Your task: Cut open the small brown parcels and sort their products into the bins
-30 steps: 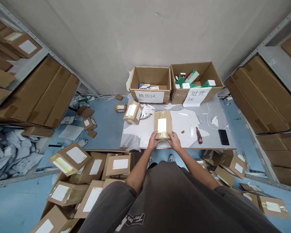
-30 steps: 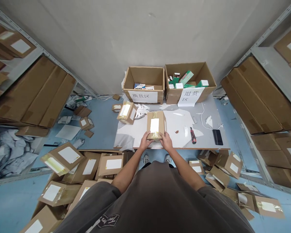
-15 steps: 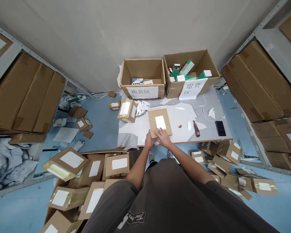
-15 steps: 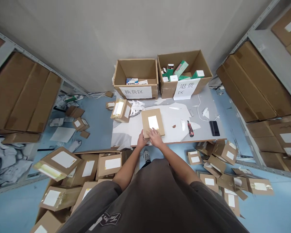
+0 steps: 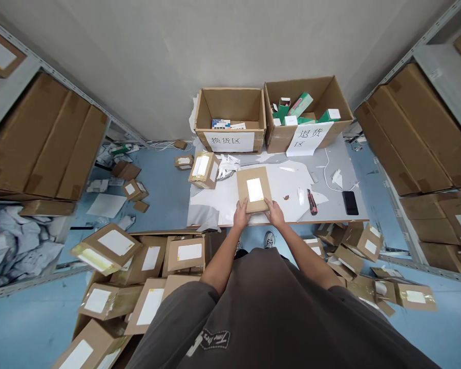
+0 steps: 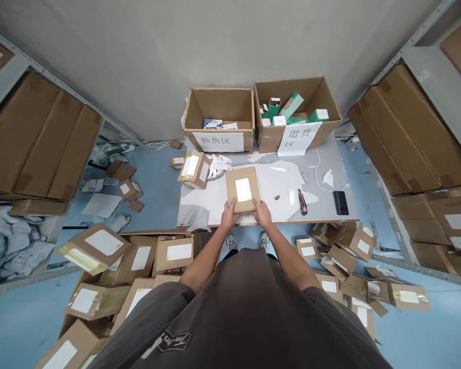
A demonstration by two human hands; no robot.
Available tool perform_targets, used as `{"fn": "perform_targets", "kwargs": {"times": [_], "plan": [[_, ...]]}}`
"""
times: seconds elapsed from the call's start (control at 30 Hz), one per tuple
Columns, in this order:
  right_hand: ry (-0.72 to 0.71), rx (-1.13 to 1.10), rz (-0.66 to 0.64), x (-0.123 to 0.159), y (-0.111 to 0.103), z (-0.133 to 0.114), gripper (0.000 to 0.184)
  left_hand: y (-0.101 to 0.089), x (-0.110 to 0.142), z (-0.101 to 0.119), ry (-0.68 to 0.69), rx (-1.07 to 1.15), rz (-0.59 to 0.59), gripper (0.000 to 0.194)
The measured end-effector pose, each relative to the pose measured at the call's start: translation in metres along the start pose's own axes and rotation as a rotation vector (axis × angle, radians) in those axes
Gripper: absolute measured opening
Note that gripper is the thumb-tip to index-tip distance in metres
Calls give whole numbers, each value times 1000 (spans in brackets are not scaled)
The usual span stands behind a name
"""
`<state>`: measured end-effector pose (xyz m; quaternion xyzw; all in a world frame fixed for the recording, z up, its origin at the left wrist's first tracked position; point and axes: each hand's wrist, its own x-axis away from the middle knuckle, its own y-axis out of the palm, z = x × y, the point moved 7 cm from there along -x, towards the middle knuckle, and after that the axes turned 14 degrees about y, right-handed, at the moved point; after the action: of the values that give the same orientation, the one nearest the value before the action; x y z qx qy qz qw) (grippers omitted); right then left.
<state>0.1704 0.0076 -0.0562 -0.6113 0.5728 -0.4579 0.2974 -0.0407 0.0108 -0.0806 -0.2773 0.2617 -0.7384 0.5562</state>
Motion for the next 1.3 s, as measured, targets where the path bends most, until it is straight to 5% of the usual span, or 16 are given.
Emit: {"fn": "perform_targets", "kwargs": {"times": [0.2, 0.37, 0.5, 0.63, 0.73, 1.0, 1.2, 1.3], "plan": [[-130, -1, 143, 11, -28, -21, 73, 5, -13, -6, 123, 235, 132, 109], [-301, 12, 68, 20, -18, -62, 81, 15, -15, -35, -78, 245, 36, 101], [-468, 6, -13, 27, -4, -87, 81, -3, -8, -57, -162, 216, 1, 108], [-180, -40, 84, 6, -11, -50, 85, -35, 0, -36, 59, 163, 115, 120], [-11, -68, 23, -8, -5, -16, 96, -36, 5, -10, 126, 63, 83, 110], [-50, -152, -4, -4, 15, -22, 82, -28, 3, 6, 84, 34, 117, 81], [-146, -60, 171, 4, -20, -41, 59, -23, -6, -2, 176, 218, 197, 87], [-182, 22, 163, 5, -28, -46, 63, -7, -13, -4, 173, 311, 223, 90]]}}
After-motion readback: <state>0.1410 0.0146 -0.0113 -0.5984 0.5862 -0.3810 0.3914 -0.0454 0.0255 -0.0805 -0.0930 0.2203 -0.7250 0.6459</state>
